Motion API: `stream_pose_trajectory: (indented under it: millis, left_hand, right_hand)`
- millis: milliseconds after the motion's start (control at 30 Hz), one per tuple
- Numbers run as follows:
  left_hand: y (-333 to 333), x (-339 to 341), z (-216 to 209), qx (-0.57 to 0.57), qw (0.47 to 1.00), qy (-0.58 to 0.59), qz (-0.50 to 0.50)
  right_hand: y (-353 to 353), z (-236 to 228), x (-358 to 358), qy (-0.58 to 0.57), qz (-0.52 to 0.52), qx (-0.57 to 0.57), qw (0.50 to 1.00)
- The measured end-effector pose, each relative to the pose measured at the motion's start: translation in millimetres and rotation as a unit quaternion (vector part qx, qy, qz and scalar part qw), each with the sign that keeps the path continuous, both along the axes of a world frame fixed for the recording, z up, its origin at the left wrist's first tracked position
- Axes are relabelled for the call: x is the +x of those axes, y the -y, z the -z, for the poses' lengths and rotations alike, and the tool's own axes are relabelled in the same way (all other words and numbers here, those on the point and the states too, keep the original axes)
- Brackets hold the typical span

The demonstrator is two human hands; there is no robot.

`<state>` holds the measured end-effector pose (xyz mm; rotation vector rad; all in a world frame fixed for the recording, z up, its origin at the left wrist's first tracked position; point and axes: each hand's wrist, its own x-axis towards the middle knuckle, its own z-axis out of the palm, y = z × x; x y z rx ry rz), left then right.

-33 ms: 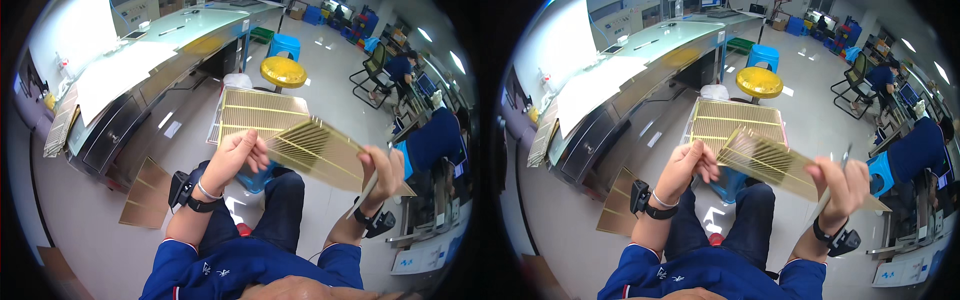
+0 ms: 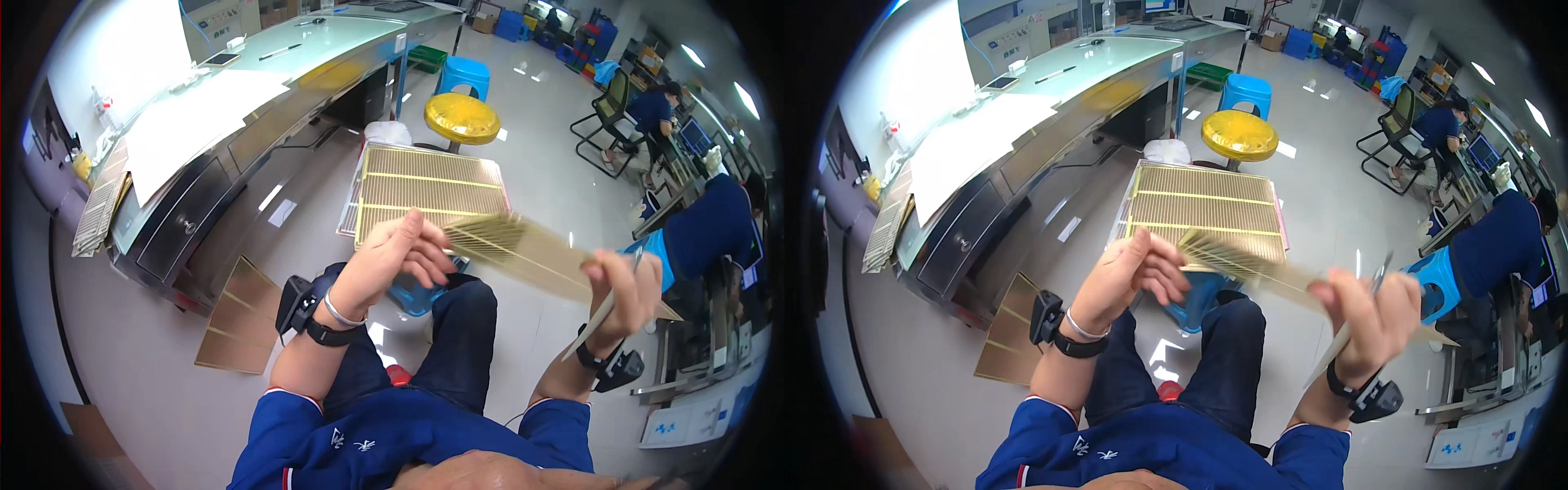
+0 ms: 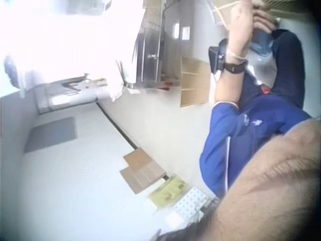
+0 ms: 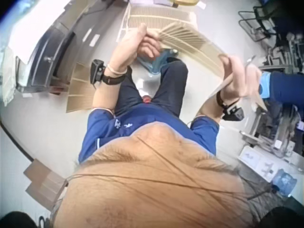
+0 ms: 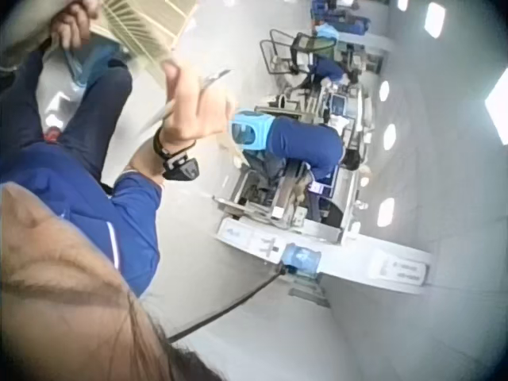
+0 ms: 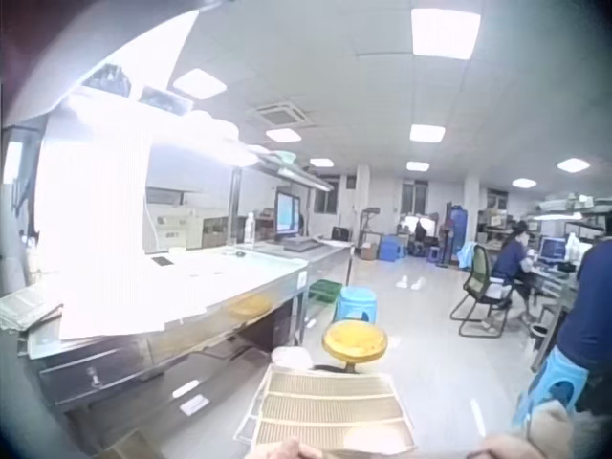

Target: Inspecting and marking several flexible patterned panels or electronic grids.

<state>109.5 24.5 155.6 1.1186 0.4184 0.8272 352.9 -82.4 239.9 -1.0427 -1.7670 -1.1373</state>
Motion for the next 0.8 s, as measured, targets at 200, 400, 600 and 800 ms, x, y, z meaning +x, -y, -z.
stream_pose_trajectory:
  millis: [200,400,600,800]
  left_hand:
    - [5,14,11,-0.145,0.985,0.043,0.086]
    - [8,21,77,-0.175,0.98,0.081,0.056]
    - [14,5,104,-0.129,0.99,0.061,0.012]
    - [8,-11,145,-0.162,0.986,0.049,-0.007]
  right_hand:
    - [45,38,-13,0.093,0.017,-0.056,0.994]
    - [41,122,-6,0.057,-0.037,-0.181,0.981]
    - [35,193,-20,-0.063,-0.066,-0.258,0.962]
    - [25,232,-36,-0.119,-0.083,-0.307,0.941]
